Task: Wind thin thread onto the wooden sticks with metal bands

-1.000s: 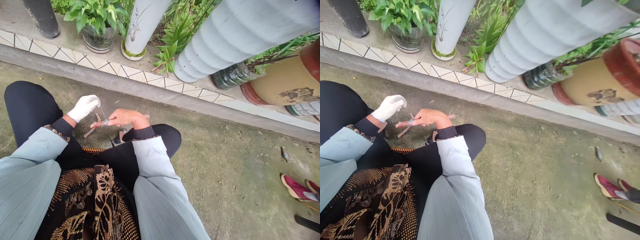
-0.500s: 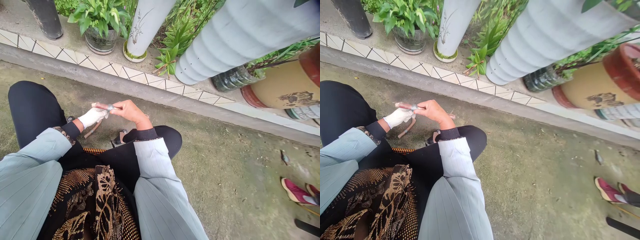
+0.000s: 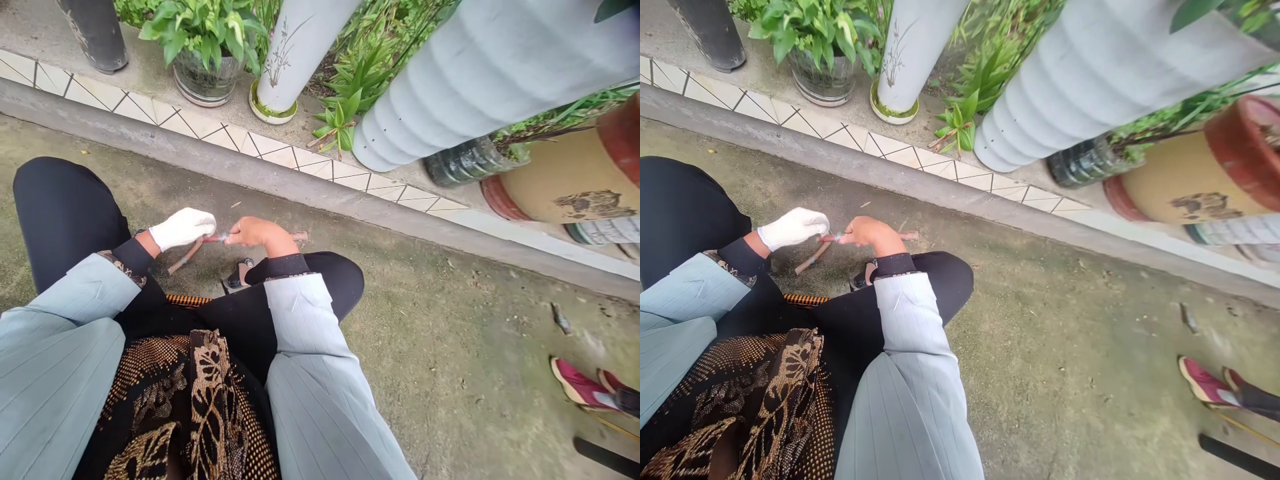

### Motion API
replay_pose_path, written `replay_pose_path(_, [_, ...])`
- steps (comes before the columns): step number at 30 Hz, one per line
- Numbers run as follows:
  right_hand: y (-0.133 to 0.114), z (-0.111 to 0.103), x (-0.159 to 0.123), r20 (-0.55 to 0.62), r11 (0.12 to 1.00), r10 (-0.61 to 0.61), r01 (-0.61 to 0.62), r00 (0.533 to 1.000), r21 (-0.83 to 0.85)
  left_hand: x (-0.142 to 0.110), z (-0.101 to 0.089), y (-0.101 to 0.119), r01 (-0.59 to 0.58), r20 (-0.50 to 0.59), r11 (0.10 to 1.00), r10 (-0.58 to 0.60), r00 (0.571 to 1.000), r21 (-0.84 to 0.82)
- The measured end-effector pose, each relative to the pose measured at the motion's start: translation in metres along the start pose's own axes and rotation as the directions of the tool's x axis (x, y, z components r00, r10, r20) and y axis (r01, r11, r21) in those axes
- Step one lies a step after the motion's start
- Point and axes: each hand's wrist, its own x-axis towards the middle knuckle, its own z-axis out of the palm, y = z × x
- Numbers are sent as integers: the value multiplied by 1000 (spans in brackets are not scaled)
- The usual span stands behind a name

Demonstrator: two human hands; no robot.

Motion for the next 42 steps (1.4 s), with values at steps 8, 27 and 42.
replay_pose_path(8, [5, -4, -20, -238, 758, -428, 490, 872, 430, 9, 7, -11, 29, -3, 829, -38, 999, -558])
replay_pose_path(27, [-1, -1, -15, 67, 834, -480, 431, 875, 345, 4, 4, -12, 53, 59, 899, -30, 998, -434])
replay_pose_path(42, [5, -4, 4, -359, 964, 180, -236, 916, -119, -3, -2, 2, 30, 86, 853, 18, 996, -521])
